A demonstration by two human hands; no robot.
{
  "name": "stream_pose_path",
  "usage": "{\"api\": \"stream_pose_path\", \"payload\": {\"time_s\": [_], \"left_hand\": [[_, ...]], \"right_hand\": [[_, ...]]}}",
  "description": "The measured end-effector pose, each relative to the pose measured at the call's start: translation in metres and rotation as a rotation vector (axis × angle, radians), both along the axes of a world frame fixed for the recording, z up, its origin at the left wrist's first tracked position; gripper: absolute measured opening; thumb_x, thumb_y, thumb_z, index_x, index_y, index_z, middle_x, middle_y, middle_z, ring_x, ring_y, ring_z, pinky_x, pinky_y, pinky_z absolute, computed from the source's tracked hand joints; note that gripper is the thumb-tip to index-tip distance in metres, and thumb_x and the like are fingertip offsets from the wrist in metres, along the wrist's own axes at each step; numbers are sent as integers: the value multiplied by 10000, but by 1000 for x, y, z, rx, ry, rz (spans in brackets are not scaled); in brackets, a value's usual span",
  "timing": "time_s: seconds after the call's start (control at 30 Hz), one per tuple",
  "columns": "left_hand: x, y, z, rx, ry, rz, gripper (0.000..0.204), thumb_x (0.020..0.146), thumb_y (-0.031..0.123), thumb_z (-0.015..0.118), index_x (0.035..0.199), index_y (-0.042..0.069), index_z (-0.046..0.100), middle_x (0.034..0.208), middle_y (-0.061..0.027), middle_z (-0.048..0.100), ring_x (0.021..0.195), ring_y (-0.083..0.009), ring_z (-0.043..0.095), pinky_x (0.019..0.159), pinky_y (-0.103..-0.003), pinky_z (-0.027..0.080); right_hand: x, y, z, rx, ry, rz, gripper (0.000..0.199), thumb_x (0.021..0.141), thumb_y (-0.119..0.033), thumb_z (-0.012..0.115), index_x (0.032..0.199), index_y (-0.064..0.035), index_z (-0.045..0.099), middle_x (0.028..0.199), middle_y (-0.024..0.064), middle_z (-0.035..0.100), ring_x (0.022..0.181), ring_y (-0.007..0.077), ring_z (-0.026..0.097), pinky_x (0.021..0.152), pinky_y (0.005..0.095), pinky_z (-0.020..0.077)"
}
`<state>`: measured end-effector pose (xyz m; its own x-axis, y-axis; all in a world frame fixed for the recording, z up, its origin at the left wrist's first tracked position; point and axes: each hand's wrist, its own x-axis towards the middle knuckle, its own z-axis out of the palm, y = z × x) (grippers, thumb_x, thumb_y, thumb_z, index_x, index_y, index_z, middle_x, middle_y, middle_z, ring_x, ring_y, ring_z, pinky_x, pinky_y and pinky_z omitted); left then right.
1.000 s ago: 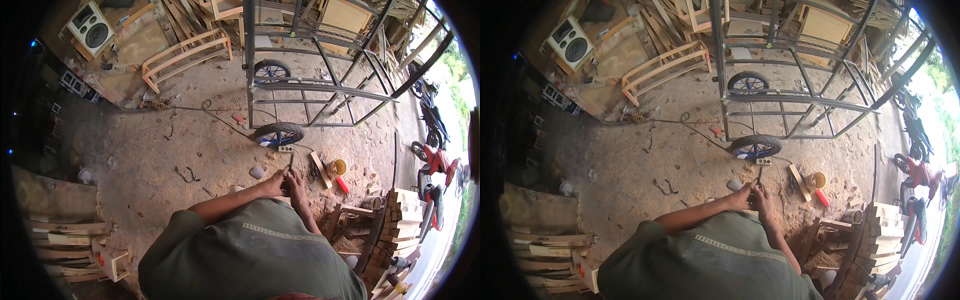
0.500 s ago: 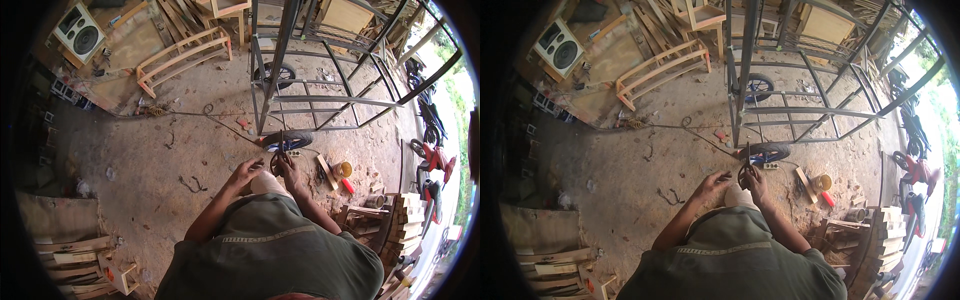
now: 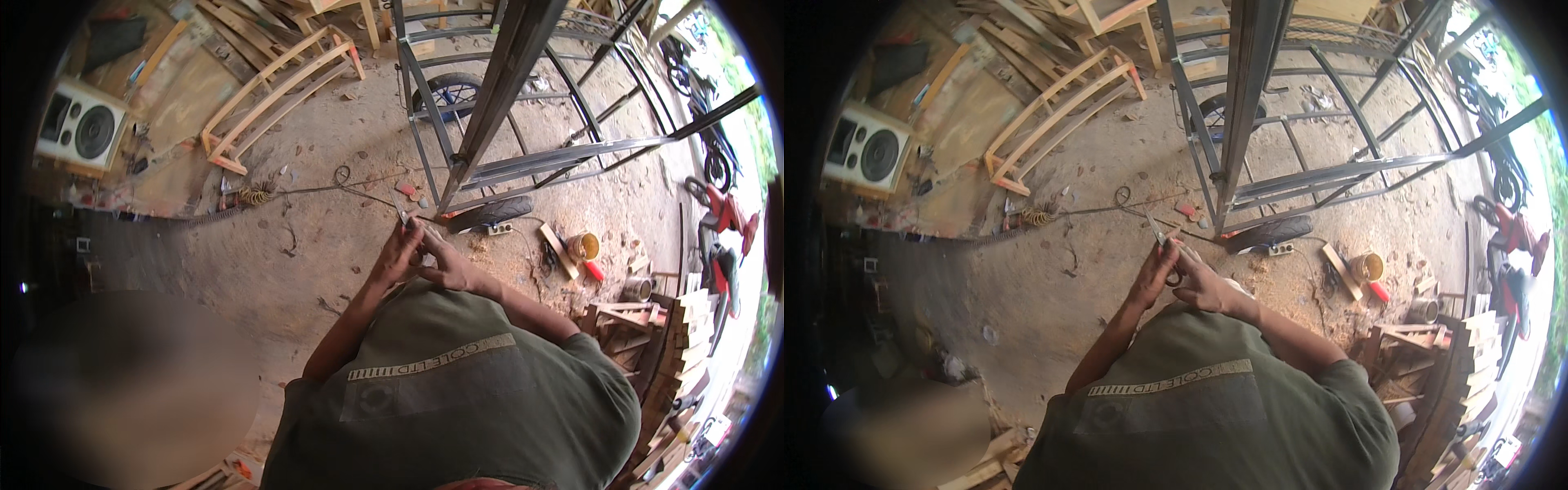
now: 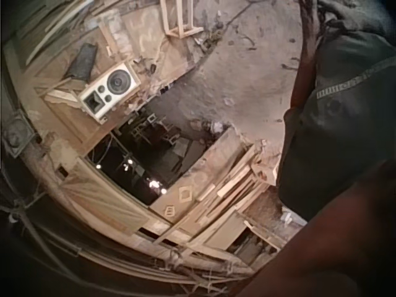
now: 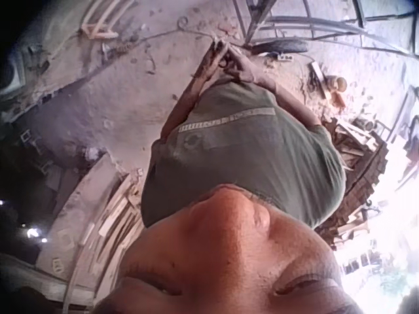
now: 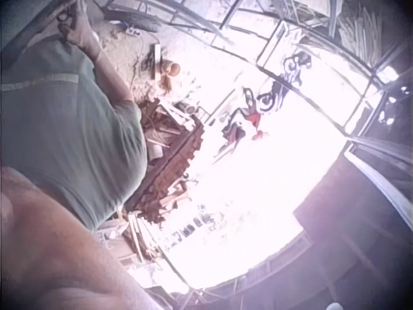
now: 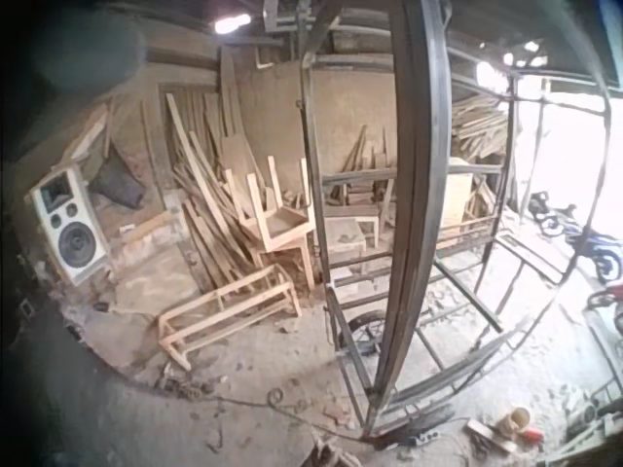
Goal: The person uses a power grinder to smooth the edges and joints of a metal cart frame.
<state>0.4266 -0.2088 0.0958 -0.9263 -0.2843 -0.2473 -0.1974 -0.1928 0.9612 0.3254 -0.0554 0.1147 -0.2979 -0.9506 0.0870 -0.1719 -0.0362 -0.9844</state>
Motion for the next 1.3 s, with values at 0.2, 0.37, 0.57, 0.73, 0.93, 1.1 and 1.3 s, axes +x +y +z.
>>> {"api": "stream_pose_path", "payload": {"time_s": [0.2,0.37,0.57,0.73,0.93,1.1,1.3], "left_hand": [[-41,-111,-11,-253,-239,-45,447,1062,365,532,1387,58,540,1053,-37,655,865,-122,645,728,-278,528],[-103,-192,-11,-492,-257,-373,370,1018,237,577,1335,45,578,1023,-153,638,890,-233,640,787,-352,509],[-236,-252,31,-744,79,-1018,456,921,168,634,1376,141,614,912,-174,623,759,-308,624,745,-396,511],[-313,-254,30,-637,277,-1353,453,868,155,624,1318,146,670,863,-175,602,750,-328,601,726,-414,493],[-366,-209,9,-646,472,-1604,446,892,237,606,1323,135,658,1002,-197,655,948,-347,640,871,-416,501],[-372,-196,-5,-566,389,-1709,440,906,226,597,1330,123,655,1016,-189,663,927,-322,653,842,-399,504],[-385,-190,-3,-544,374,-1836,456,889,207,601,1334,125,654,1013,-183,664,910,-315,658,840,-385,512]], "right_hand": [[-44,-61,36,236,6,-59,552,911,-139,650,1420,11,497,1197,258,677,1086,355,684,941,406,524],[-69,-70,-9,395,-112,-424,441,938,-206,627,1327,-2,584,1097,201,729,1004,355,713,879,420,552],[-64,-95,-62,880,19,-847,411,910,-337,648,1185,-31,645,1031,217,710,970,417,672,829,490,533],[-20,-169,-57,929,-246,-1141,458,910,-303,676,1264,-19,613,1083,233,706,1026,402,670,887,468,524],[30,-223,-38,810,-491,-1507,485,918,-263,680,1302,20,592,1094,223,715,1010,346,701,888,414,541],[37,-228,-40,927,-518,-1588,465,927,-241,673,1307,12,589,1096,214,718,978,339,710,864,404,551],[47,-218,-41,939,-482,-1730,457,930,-233,678,1301,19,591,1090,197,721,943,308,719,845,396,560]]}}
